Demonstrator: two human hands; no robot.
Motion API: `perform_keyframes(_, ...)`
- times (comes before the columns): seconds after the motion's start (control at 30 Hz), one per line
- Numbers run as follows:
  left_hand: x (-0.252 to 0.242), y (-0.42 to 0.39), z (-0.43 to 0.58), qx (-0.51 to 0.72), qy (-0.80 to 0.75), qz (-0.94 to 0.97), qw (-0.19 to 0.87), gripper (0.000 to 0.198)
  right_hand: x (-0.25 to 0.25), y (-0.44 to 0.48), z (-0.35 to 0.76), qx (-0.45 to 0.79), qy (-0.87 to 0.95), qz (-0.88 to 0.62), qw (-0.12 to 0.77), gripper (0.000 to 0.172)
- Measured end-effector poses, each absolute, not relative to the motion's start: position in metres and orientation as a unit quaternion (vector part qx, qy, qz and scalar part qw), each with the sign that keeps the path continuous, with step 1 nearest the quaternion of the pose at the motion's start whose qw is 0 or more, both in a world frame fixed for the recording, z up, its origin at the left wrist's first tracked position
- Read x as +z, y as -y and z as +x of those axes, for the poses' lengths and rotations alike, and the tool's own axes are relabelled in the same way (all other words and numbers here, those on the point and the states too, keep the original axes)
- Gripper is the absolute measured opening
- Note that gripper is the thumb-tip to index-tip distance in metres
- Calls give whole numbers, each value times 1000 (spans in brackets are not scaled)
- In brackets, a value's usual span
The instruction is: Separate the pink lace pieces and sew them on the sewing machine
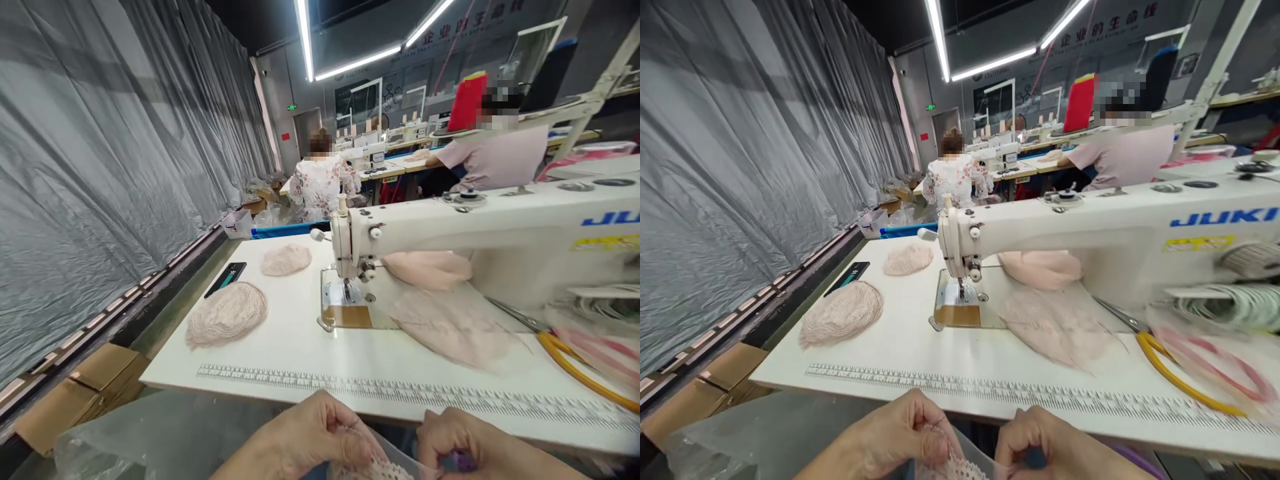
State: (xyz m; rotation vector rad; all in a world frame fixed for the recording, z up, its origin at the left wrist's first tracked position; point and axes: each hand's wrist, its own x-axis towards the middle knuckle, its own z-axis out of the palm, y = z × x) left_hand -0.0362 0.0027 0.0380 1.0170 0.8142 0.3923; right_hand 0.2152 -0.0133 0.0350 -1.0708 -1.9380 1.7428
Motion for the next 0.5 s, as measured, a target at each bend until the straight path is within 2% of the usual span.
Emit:
perform_keyframes(0.1, 29, 11, -30, 166, -401, 448, 782, 60, 40, 29, 216, 655, 647, -353, 165, 19)
perform_keyframes(0.23, 23, 21, -24, 158, -411, 462, 770, 61, 25, 46, 212, 635, 634, -403, 180, 19)
perform_keyframes(0.37, 17, 28, -23, 162, -426, 462, 761, 64, 9, 53, 214, 656, 618, -387, 194, 29)
perform_keyframes(0.5, 8, 36, -29, 113, -407, 458, 782, 63, 5, 55, 221, 682, 610, -358, 185, 37)
